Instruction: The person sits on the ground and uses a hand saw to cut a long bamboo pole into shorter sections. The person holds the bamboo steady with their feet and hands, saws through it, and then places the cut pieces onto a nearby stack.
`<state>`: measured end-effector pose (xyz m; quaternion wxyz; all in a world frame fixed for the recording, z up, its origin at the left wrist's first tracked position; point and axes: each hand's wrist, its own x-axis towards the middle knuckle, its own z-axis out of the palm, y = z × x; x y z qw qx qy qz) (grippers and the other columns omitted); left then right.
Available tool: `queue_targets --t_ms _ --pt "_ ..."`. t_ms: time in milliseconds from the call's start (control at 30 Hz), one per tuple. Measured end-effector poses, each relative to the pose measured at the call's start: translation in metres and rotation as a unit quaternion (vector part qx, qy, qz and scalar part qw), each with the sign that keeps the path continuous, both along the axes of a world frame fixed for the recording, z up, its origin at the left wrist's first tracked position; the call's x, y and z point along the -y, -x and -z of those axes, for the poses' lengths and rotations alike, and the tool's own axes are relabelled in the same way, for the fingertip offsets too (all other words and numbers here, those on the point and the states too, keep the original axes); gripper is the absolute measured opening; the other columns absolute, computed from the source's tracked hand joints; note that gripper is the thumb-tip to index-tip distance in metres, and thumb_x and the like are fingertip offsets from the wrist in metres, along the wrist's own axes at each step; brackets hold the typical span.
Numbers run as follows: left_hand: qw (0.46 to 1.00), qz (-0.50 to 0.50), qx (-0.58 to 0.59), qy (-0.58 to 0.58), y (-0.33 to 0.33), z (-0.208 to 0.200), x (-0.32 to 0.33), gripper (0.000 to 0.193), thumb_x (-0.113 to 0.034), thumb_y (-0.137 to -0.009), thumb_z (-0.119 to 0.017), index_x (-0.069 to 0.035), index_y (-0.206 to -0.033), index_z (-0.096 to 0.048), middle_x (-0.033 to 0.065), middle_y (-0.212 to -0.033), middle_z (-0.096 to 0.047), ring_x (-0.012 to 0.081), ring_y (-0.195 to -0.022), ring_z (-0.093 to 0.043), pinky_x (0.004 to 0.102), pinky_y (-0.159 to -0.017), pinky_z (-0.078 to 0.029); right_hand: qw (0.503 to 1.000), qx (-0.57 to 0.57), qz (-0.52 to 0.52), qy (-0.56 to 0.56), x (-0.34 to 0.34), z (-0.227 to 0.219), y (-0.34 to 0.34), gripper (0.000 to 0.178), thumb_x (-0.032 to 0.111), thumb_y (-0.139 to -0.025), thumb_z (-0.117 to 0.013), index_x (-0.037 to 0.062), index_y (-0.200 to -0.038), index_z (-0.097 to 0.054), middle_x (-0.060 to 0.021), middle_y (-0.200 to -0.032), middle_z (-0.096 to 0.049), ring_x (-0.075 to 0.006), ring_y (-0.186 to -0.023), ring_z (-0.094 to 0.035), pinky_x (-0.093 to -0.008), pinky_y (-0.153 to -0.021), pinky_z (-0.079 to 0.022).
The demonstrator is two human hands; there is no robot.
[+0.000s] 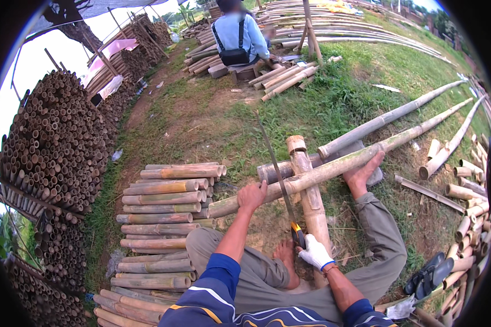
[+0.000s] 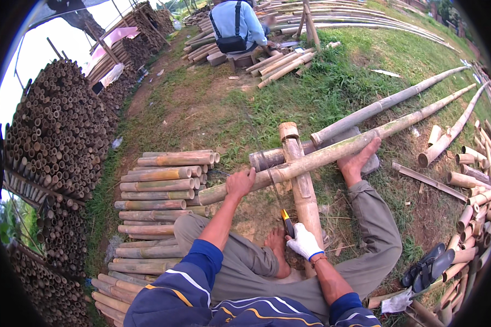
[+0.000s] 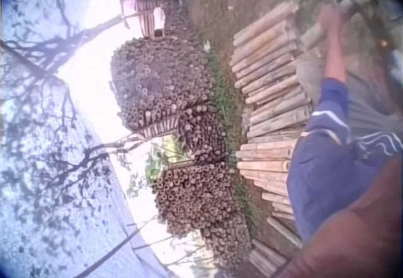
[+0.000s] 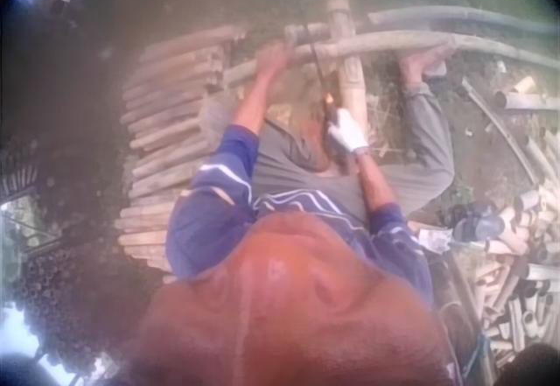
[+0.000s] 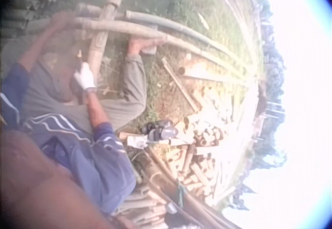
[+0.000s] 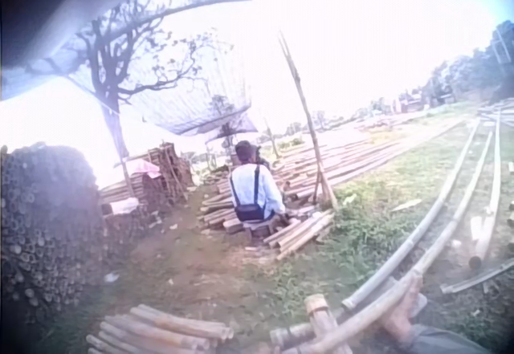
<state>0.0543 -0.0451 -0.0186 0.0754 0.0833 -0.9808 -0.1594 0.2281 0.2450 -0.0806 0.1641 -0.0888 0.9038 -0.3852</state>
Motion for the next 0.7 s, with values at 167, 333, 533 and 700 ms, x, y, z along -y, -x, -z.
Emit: queue_targets --t_ms 167,333,533,700 --pt "1.000 -0.002 0.004 -0.009 -0.002 0.001 0.005 0.060 -0.059 -0.106 -0.050 -0.011 -0.103 -0.087 0.0247 -0.096 -0.080 0.0451 -0.094 -0.078 0.0538 -0.090 -0.060 1.000 0.014 0.000 0.007 0.003 -0.007 -0.001 0.051 0.034 -0.095 -0.079 0.0052 -0.133 -0.059 -0.0268 -0.115 -0.070 -0.0511 -0.106 -0.070 -0.0556 -0.089 -0.057" --pt "1.000 -0.006 0.024 -0.006 0.000 -0.003 0.000 0.061 -0.059 -0.106 -0.049 -0.011 -0.104 -0.087 0.0249 -0.097 -0.080 0.0449 -0.096 -0.078 0.0535 -0.091 -0.060 1.000 0.015 0.007 0.010 0.001 -0.003 -0.001 0.051 0.034 -0.094 -0.079 0.0051 -0.132 -0.060 -0.0263 -0.117 -0.068 -0.0503 -0.107 -0.070 -0.0557 -0.091 -0.057" --pt "0.999 -0.005 0.035 -0.002 0.000 -0.002 0.003 0.060 -0.060 -0.108 -0.047 -0.015 -0.109 -0.087 0.0233 -0.101 -0.081 0.0454 -0.100 -0.077 0.0547 -0.096 -0.058 1.000 0.009 0.002 -0.002 0.000 0.003 0.000 0.055 0.036 -0.096 -0.079 0.0055 -0.136 -0.056 -0.0282 -0.117 -0.072 -0.0518 -0.109 -0.071 -0.0551 -0.090 -0.057" --pt "0.999 -0.008 0.033 -0.003 -0.002 -0.005 0.002 0.059 -0.059 -0.107 -0.047 -0.014 -0.109 -0.086 0.0224 -0.102 -0.081 0.0439 -0.100 -0.077 0.0535 -0.093 -0.058 1.000 0.005 0.003 0.005 0.001 0.001 -0.001 0.054 0.036 -0.094 -0.079 0.0025 -0.131 -0.059 -0.0265 -0.120 -0.069 -0.0503 -0.109 -0.069 -0.0556 -0.090 -0.057"
